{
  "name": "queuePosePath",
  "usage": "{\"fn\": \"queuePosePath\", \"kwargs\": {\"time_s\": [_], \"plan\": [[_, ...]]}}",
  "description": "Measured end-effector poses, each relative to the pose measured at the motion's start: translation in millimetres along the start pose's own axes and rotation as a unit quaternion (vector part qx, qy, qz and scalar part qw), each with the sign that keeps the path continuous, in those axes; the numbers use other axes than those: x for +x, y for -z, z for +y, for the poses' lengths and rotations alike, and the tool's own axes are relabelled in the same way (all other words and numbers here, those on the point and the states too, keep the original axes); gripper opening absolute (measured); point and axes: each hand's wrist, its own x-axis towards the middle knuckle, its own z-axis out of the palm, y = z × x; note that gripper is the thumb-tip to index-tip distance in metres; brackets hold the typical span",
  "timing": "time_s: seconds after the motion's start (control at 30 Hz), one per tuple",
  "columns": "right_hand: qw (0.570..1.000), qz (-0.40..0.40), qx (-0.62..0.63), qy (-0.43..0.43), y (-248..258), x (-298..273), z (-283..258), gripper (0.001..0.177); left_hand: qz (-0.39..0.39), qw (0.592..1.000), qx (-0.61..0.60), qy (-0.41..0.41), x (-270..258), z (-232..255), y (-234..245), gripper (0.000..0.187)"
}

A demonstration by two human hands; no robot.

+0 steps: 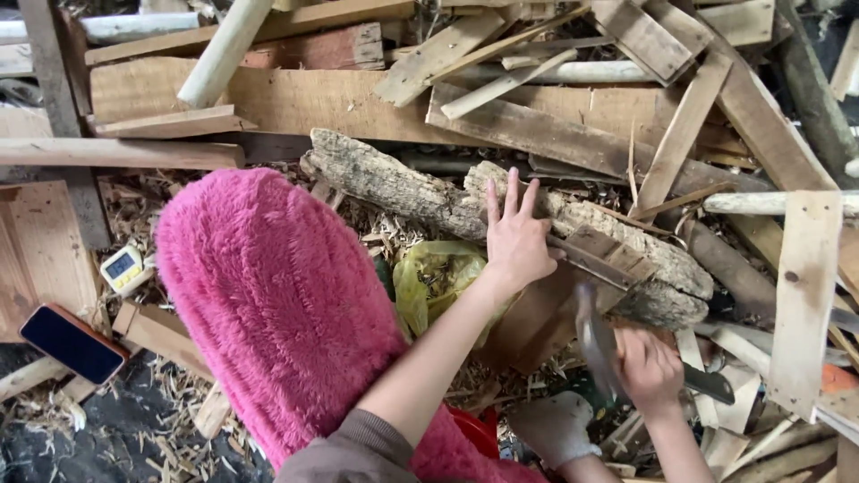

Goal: Disassembling wooden planks from scrap structures using a hammer while sitting on the floor

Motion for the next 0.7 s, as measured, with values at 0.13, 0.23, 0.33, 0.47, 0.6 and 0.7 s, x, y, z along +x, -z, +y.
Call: {"fn": "queuePosePath", "kwargs": {"time_s": [0.13,0.23,0.33,0.47,0.6,0.7], "plan": [[0.998,0.022,0.046,0.033,4,-3,-5,0.025,-0.03,0.999,0.01,0.004,5,2,4,0.045],[0.992,0.012,-0.118,0.033,-43,-46,29,0.015,-0.075,0.995,0.038,0.057,0,9,12,0.056],[0.993,-0.064,-0.083,-0.051,-40,-50,39,0.057,-0.053,0.996,0.032,0.058,4,5,10,0.056],[0.998,0.067,-0.015,0.008,-4,-20,12,0.022,-0.056,0.996,0.033,0.055,5,4,3,0.055],[0.994,0.066,-0.061,0.053,-54,-40,38,0.028,-0.056,0.996,0.037,0.057,7,5,2,0.056],[0.999,0.032,0.016,0.0,-72,-55,48,0.02,-0.068,0.995,0.033,0.061,9,5,3,0.055]]}}
